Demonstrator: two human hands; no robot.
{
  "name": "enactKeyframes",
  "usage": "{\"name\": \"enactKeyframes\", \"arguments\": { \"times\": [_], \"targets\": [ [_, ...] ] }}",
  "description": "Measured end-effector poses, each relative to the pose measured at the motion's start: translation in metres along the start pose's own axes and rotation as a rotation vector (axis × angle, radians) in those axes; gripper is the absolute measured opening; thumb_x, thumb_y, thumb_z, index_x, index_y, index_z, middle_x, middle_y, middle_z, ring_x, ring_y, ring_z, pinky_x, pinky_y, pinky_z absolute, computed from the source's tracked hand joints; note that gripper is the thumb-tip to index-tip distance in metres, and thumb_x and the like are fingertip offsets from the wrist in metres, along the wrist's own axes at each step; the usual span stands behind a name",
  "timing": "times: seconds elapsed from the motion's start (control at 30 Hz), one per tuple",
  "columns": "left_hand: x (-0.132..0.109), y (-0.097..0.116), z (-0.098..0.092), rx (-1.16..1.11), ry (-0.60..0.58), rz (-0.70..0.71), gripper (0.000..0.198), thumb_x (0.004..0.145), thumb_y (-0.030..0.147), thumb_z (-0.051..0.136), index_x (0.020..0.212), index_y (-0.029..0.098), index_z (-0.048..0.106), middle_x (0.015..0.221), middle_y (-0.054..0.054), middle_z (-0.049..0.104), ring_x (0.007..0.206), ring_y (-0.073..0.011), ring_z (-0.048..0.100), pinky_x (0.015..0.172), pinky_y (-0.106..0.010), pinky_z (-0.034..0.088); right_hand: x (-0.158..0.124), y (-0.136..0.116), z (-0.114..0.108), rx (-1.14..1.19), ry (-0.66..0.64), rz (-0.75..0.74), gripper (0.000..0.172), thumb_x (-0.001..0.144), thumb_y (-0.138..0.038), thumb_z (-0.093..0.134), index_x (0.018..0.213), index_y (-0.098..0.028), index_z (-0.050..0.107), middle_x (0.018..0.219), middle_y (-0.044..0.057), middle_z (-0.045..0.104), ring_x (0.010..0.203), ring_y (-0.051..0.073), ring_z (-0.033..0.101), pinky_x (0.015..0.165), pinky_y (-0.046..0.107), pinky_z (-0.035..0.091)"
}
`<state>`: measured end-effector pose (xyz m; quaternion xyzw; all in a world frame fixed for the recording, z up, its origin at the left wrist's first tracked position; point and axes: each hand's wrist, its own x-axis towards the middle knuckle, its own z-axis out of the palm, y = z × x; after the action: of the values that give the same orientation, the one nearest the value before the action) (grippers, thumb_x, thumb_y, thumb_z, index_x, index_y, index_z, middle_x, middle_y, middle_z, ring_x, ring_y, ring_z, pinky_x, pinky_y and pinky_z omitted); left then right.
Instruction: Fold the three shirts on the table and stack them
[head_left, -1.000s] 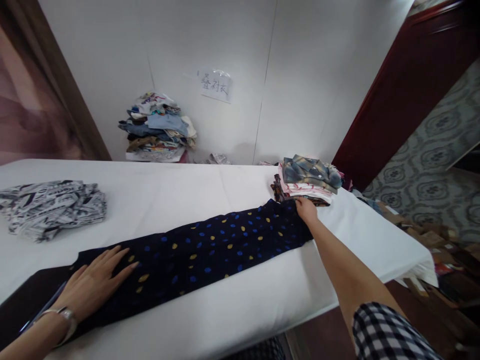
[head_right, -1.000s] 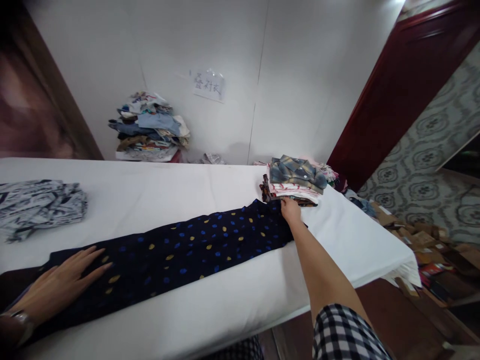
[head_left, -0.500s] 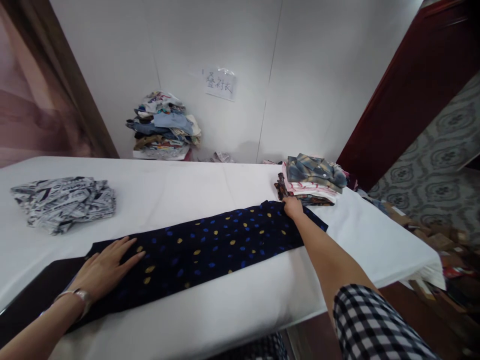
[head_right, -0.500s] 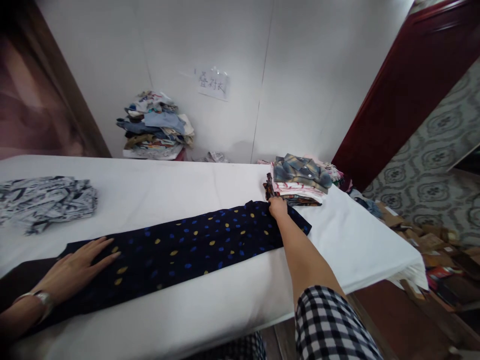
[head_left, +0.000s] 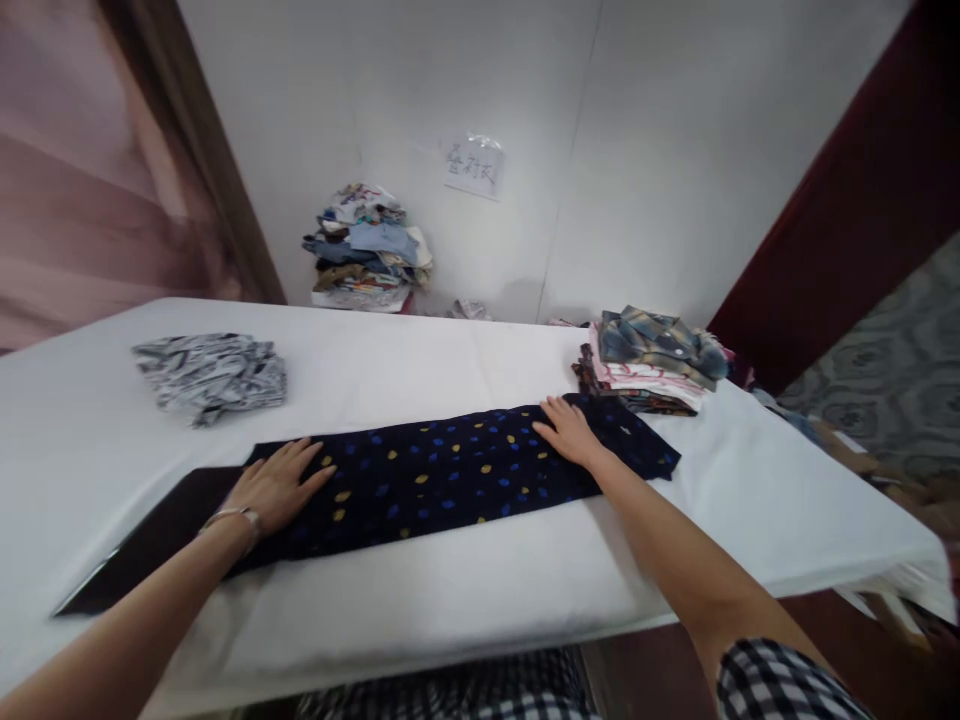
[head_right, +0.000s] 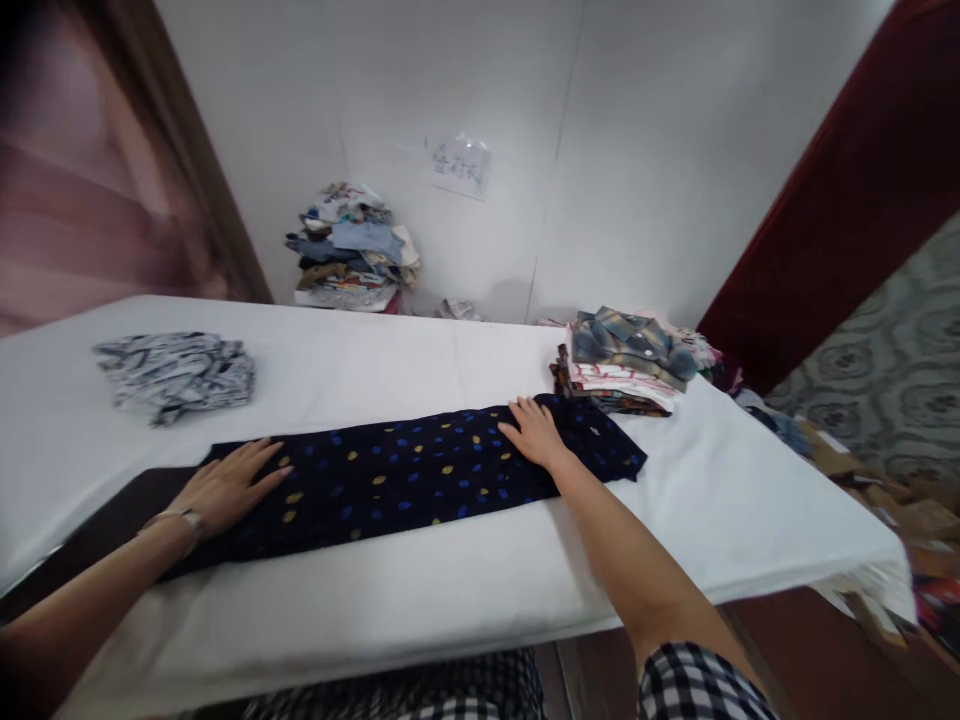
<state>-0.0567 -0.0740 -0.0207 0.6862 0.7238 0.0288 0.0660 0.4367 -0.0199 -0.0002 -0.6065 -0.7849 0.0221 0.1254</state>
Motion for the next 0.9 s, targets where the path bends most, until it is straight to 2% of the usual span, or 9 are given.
{"name": "enactKeyframes", "arguments": {
  "times": [0.07, 0.1, 0.23, 0.37, 0.47, 0.57, 0.7, 0.8, 0.9],
  "targets": [
    [-0.011, 0.013, -0.009, -0.001, -0.018, -0.022, 0.069, 0.087, 0.053, 0.031, 0.144, 0.013, 0.038, 0.155, -0.013, 0.028, 0.144, -0.0276, 0.020, 0.115, -0.047, 0.016, -0.008, -0.006, 0.015, -0.005, -0.128, 0.031, 0.056, 0.093, -0.050, 0.037, 0.141, -0.021, 0.043, 0.152, 0.010, 0.034, 0.142, 0.027, 0.026, 0.114, 0.049, 0.019],
    [-0.016, 0.019, -0.012, -0.008, -0.012, -0.018, 0.068, 0.088, 0.053, 0.031, 0.144, 0.013, 0.037, 0.155, -0.013, 0.028, 0.144, -0.0272, 0.020, 0.115, -0.047, 0.017, -0.011, -0.006, 0.022, -0.022, -0.144, 0.053, 0.055, 0.093, -0.049, 0.037, 0.141, -0.021, 0.044, 0.153, 0.009, 0.034, 0.142, 0.027, 0.026, 0.114, 0.049, 0.019],
    [-0.034, 0.031, -0.020, -0.059, 0.016, -0.043, 0.063, 0.090, 0.050, 0.036, 0.143, 0.016, 0.037, 0.155, -0.013, 0.029, 0.144, -0.0266, 0.021, 0.116, -0.046, 0.014, -0.011, 0.006, 0.041, -0.071, -0.107, 0.052, 0.055, 0.092, -0.047, 0.037, 0.139, -0.022, 0.045, 0.152, 0.009, 0.035, 0.142, 0.027, 0.026, 0.115, 0.050, 0.020],
    [-0.044, 0.020, -0.029, -0.037, 0.190, -0.209, 0.059, 0.092, 0.050, 0.033, 0.140, 0.016, 0.041, 0.154, -0.011, 0.032, 0.143, -0.0246, 0.024, 0.115, -0.042, 0.020, -0.007, 0.020, 0.051, -0.113, -0.106, -0.011, 0.055, 0.092, -0.048, 0.029, 0.138, -0.024, 0.047, 0.151, 0.007, 0.037, 0.142, 0.027, 0.027, 0.113, 0.052, 0.022],
    [-0.044, 0.006, -0.040, 0.028, 0.242, -0.322, 0.056, 0.092, 0.049, 0.033, 0.135, 0.015, 0.046, 0.149, -0.013, 0.040, 0.139, -0.0257, 0.030, 0.111, -0.041, 0.026, -0.007, 0.024, 0.055, -0.138, -0.103, -0.001, 0.059, 0.091, -0.049, 0.027, 0.140, -0.021, 0.044, 0.152, 0.007, 0.036, 0.142, 0.027, 0.027, 0.113, 0.051, 0.024],
    [-0.035, -0.003, -0.048, 0.054, 0.184, -0.351, 0.060, 0.087, 0.056, 0.039, 0.125, 0.013, 0.055, 0.143, -0.017, 0.046, 0.137, -0.0313, 0.030, 0.111, -0.049, 0.022, -0.007, 0.025, 0.056, -0.135, -0.095, 0.006, 0.061, 0.090, -0.051, 0.026, 0.140, -0.021, 0.044, 0.152, 0.007, 0.036, 0.142, 0.027, 0.027, 0.113, 0.051, 0.024],
    [-0.016, 0.001, -0.049, 0.056, 0.054, -0.386, 0.068, 0.076, 0.066, 0.051, 0.111, 0.010, 0.064, 0.133, -0.024, 0.053, 0.133, -0.0390, 0.035, 0.108, -0.055, 0.023, -0.006, 0.024, 0.057, -0.111, -0.079, -0.007, 0.060, 0.089, -0.052, 0.028, 0.136, -0.021, 0.048, 0.150, 0.008, 0.039, 0.140, 0.028, 0.030, 0.112, 0.052, 0.025],
    [-0.007, 0.007, -0.048, 0.042, 0.006, -0.381, 0.062, 0.076, 0.060, 0.056, 0.110, 0.009, 0.063, 0.126, -0.025, 0.058, 0.126, -0.0388, 0.045, 0.105, -0.051, 0.031, -0.007, 0.023, 0.056, -0.054, -0.022, -0.009, 0.057, 0.089, -0.052, 0.030, 0.133, -0.023, 0.051, 0.147, 0.008, 0.044, 0.139, 0.029, 0.034, 0.111, 0.053, 0.028],
    [-0.006, 0.012, -0.049, 0.006, -0.020, -0.335, 0.050, 0.078, 0.048, 0.058, 0.113, 0.013, 0.060, 0.123, -0.020, 0.061, 0.115, -0.0334, 0.056, 0.095, -0.042, 0.042, -0.010, 0.023, 0.053, 0.049, 0.123, -0.022, 0.056, 0.089, -0.053, 0.034, 0.132, -0.022, 0.051, 0.142, 0.010, 0.050, 0.136, 0.029, 0.037, 0.108, 0.052, 0.033]
  ]
}}
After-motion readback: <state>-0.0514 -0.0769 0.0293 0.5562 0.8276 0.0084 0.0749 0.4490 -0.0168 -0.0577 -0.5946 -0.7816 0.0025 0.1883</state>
